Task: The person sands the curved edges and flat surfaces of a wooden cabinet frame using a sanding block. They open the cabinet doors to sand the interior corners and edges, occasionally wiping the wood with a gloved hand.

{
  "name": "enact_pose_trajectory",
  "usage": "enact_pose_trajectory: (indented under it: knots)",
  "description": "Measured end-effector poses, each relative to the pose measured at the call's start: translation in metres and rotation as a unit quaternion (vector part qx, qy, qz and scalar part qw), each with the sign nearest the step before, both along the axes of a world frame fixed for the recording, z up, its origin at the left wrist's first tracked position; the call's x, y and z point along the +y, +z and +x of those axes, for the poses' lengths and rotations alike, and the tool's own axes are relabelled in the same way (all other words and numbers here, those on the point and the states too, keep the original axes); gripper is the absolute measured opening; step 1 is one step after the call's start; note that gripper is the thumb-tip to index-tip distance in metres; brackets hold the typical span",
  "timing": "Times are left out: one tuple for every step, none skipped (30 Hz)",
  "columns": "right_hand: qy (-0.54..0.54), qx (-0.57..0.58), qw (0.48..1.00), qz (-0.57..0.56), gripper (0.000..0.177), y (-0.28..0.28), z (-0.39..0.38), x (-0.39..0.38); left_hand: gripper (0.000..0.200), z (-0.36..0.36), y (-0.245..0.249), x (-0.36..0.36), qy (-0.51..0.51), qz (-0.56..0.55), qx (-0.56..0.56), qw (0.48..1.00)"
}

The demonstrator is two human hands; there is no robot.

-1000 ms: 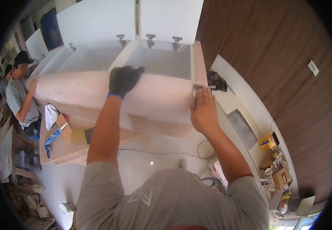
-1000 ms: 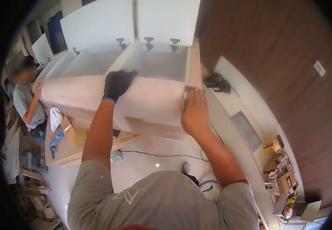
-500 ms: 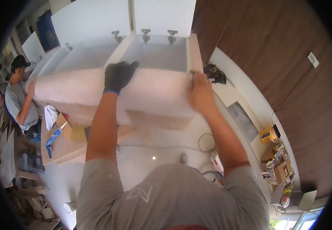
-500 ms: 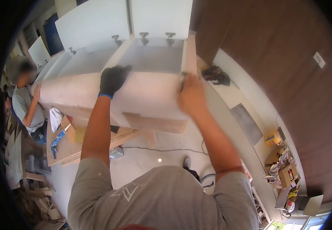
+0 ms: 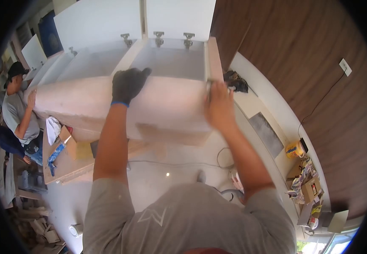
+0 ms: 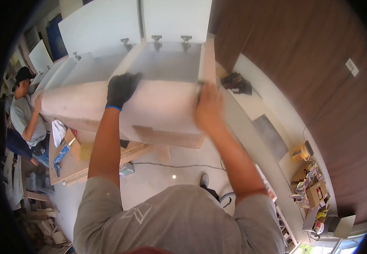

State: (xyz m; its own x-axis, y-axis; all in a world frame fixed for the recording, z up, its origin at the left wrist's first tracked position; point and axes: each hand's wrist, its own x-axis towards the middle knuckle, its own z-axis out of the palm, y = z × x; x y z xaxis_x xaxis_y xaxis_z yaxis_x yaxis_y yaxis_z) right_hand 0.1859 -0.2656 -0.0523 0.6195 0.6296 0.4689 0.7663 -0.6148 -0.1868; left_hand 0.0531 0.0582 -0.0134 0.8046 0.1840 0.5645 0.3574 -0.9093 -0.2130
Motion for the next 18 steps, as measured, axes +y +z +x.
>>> enact_pose_trajectory:
  knots:
    - [-0.008,0.067,0.997,-0.03,0.065,0.032,0.021,0.008,0.027,-0.001,-0.006,0.0,-0.001,0.004,0.005,1.0]
    - [-0.014,0.129,0.99,-0.057,0.066,0.05,0.034,0.014,0.026,-0.003,-0.009,-0.003,0.002,0.016,0.013,1.0]
    - [-0.031,0.125,0.99,-0.063,0.067,0.048,0.034,0.019,0.025,-0.004,-0.008,-0.003,0.005,0.032,0.02,0.999]
    - [-0.019,0.082,0.996,-0.028,0.066,0.033,0.023,0.018,0.024,-0.003,-0.003,-0.001,0.008,0.051,0.023,0.998]
    - [-0.006,0.033,0.999,0.006,0.065,0.005,0.001,0.008,0.024,-0.001,-0.004,0.001,-0.001,0.045,0.023,0.999]
    - [0.009,-0.018,0.999,0.038,0.065,-0.013,-0.021,-0.003,0.024,0.0,-0.002,0.0,0.0,0.041,0.017,0.999]
    - [0.024,-0.029,0.999,0.023,0.064,-0.017,-0.041,-0.012,0.024,0.0,-0.001,-0.002,0.003,0.037,0.012,0.999]
    - [0.011,-0.047,0.999,0.015,0.065,-0.01,-0.028,-0.005,0.023,0.0,0.0,-0.004,0.006,0.032,0.01,0.999]
    - [-0.004,-0.055,0.998,0.005,0.065,-0.006,-0.012,0.001,0.023,0.0,0.0,-0.005,0.009,0.015,0.008,1.0]
    - [-0.021,-0.055,0.998,-0.009,0.066,-0.004,0.003,0.005,0.022,-0.002,-0.004,-0.003,0.001,0.021,0.003,1.0]
    - [-0.029,-0.003,1.0,-0.01,0.065,0.017,0.02,0.011,0.022,0.0,-0.007,0.001,-0.008,0.026,-0.006,1.0]
    - [-0.024,0.007,1.0,-0.009,0.065,0.018,0.022,0.009,0.022,0.0,-0.009,0.002,-0.015,0.034,-0.021,0.999]
    - [-0.02,0.014,1.0,-0.006,0.064,0.019,0.022,0.009,0.021,-0.003,-0.012,0.001,-0.01,0.033,-0.011,0.999]
    - [-0.017,0.019,1.0,0.0,0.064,0.021,0.021,0.011,0.02,-0.003,-0.013,0.001,-0.007,0.036,-0.004,0.999]
    - [-0.02,-0.045,0.999,0.001,0.065,0.004,0.004,0.001,0.02,0.001,-0.013,0.002,-0.003,0.039,-0.002,0.999]
    - [-0.022,-0.06,0.998,0.015,0.065,-0.012,-0.017,-0.007,0.019,0.005,-0.01,0.005,0.003,0.042,-0.004,0.999]
    - [-0.011,-0.061,0.998,0.002,0.065,-0.016,-0.03,-0.015,0.02,0.004,-0.01,0.004,-0.003,0.039,-0.018,0.999]
    - [0.0,-0.059,0.998,-0.011,0.065,-0.016,-0.036,-0.019,0.02,0.006,-0.007,0.008,-0.01,0.042,-0.032,0.999]
